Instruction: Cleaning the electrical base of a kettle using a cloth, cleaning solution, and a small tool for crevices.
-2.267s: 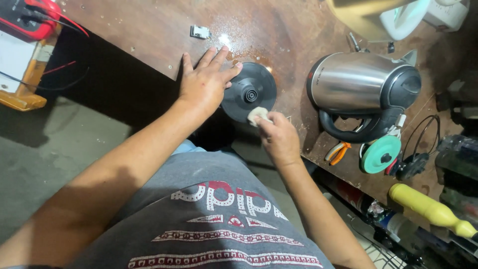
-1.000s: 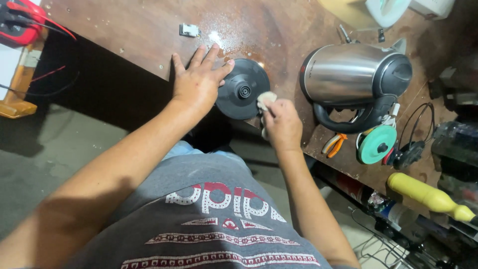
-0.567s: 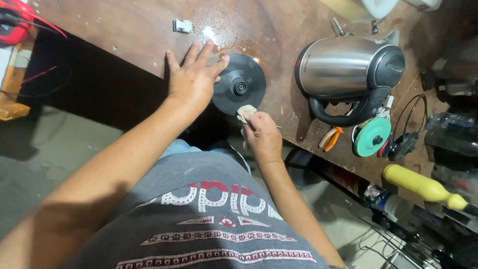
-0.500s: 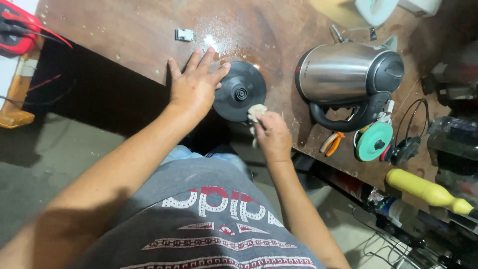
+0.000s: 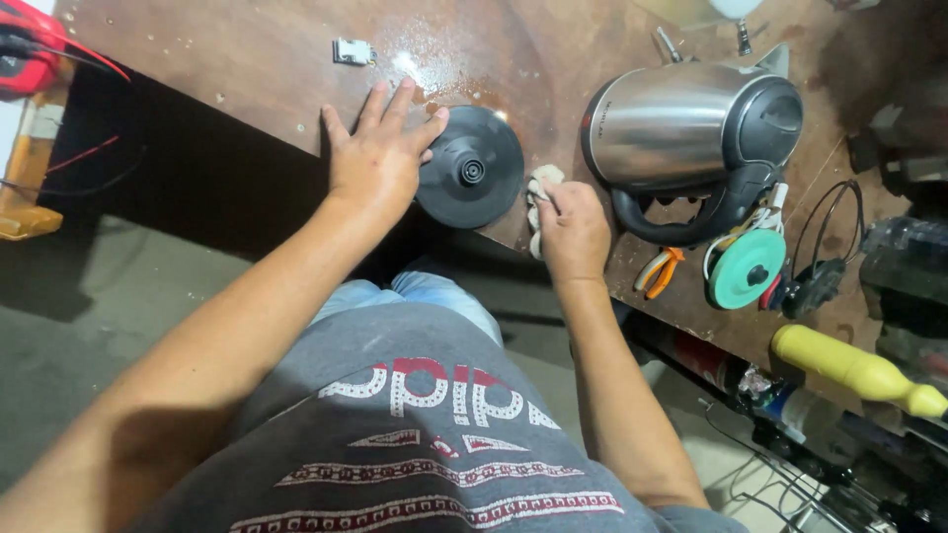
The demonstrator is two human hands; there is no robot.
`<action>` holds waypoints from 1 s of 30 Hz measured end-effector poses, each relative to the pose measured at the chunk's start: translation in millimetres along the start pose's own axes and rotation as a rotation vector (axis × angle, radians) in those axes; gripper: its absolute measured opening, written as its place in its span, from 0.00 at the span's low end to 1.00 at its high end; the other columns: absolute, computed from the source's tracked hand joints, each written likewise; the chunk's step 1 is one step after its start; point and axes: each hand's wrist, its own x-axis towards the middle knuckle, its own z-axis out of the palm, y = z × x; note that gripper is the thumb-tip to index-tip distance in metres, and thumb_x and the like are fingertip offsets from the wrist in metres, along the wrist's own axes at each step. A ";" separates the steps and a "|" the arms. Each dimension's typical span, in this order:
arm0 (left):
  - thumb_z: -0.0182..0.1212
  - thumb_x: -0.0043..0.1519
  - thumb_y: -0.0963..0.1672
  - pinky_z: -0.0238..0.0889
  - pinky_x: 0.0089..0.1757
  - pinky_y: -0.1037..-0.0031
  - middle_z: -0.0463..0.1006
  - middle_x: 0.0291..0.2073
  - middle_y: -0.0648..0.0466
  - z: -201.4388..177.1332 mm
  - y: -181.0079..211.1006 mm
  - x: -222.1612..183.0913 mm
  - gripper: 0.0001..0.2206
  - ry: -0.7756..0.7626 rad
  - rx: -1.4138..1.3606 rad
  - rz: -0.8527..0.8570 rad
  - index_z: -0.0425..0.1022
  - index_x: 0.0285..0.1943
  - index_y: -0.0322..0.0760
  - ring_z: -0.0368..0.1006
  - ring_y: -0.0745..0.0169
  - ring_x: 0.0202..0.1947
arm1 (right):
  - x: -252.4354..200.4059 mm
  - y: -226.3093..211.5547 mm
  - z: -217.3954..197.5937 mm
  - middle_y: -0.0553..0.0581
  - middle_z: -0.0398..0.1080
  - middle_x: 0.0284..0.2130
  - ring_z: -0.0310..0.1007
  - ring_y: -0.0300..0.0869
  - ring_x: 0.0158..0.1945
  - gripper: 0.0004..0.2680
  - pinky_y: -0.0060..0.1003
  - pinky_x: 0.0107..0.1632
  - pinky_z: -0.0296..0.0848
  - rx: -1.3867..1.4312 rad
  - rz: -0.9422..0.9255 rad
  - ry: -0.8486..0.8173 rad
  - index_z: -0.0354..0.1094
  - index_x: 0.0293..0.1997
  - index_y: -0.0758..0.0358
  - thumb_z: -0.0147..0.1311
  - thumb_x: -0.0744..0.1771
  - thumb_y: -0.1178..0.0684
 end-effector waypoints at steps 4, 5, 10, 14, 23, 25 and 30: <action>0.57 0.79 0.49 0.42 0.67 0.05 0.53 0.93 0.49 -1.6 0.3 3.3 0.27 -0.020 0.022 -0.018 0.65 0.88 0.75 0.43 0.37 0.90 | -20.6 -25.1 -4.7 0.52 0.78 0.52 0.78 0.52 0.54 0.12 0.51 0.47 0.79 -0.026 -0.084 -0.035 0.85 0.62 0.43 0.65 0.71 0.51; 0.57 0.79 0.48 0.41 0.68 0.06 0.51 0.93 0.49 -6.3 3.4 0.9 0.28 -0.056 0.020 -0.024 0.64 0.89 0.75 0.42 0.37 0.91 | -29.4 -31.3 3.2 0.52 0.77 0.51 0.78 0.53 0.49 0.14 0.52 0.41 0.75 0.004 -0.154 -0.084 0.84 0.62 0.42 0.70 0.69 0.52; 0.63 0.75 0.53 0.33 0.71 0.06 0.52 0.93 0.48 -19.3 7.7 2.5 0.28 -0.028 -0.061 -0.064 0.68 0.87 0.71 0.41 0.35 0.91 | 13.2 -20.9 -7.2 0.54 0.78 0.52 0.80 0.57 0.51 0.11 0.58 0.45 0.80 -0.025 -0.146 -0.074 0.84 0.61 0.41 0.65 0.71 0.49; 0.60 0.77 0.54 0.38 0.71 0.09 0.48 0.94 0.50 -6.9 19.6 -3.0 0.28 -0.073 -0.028 -0.105 0.65 0.89 0.72 0.39 0.38 0.92 | 13.8 -25.2 -40.2 0.57 0.77 0.51 0.78 0.57 0.54 0.10 0.59 0.46 0.78 -0.013 0.026 -0.183 0.85 0.60 0.43 0.60 0.74 0.44; 0.68 0.77 0.55 0.55 0.68 0.31 0.73 0.80 0.44 15.3 25.1 -50.6 0.26 0.289 -0.284 -0.041 0.76 0.85 0.59 0.67 0.35 0.78 | 4.8 -86.8 -59.9 0.52 0.89 0.56 0.87 0.39 0.57 0.15 0.40 0.61 0.83 0.729 0.349 -0.367 0.83 0.69 0.50 0.63 0.73 0.45; 0.68 0.79 0.57 0.75 0.61 0.40 0.86 0.70 0.48 26.8 43.1 -76.9 0.22 0.406 -0.328 0.011 0.83 0.80 0.59 0.83 0.36 0.67 | -1.8 -89.7 -51.9 0.59 0.88 0.56 0.88 0.44 0.55 0.15 0.46 0.58 0.88 0.864 0.358 -0.394 0.82 0.72 0.52 0.66 0.75 0.46; 0.76 0.67 0.51 0.83 0.55 0.55 0.89 0.61 0.59 79.5 28.6 -97.7 0.23 0.279 -0.631 -0.257 0.87 0.74 0.66 0.87 0.48 0.62 | 2.6 -84.4 -46.0 0.67 0.86 0.59 0.91 0.49 0.55 0.14 0.43 0.53 0.91 0.830 0.238 -0.377 0.79 0.75 0.54 0.58 0.77 0.52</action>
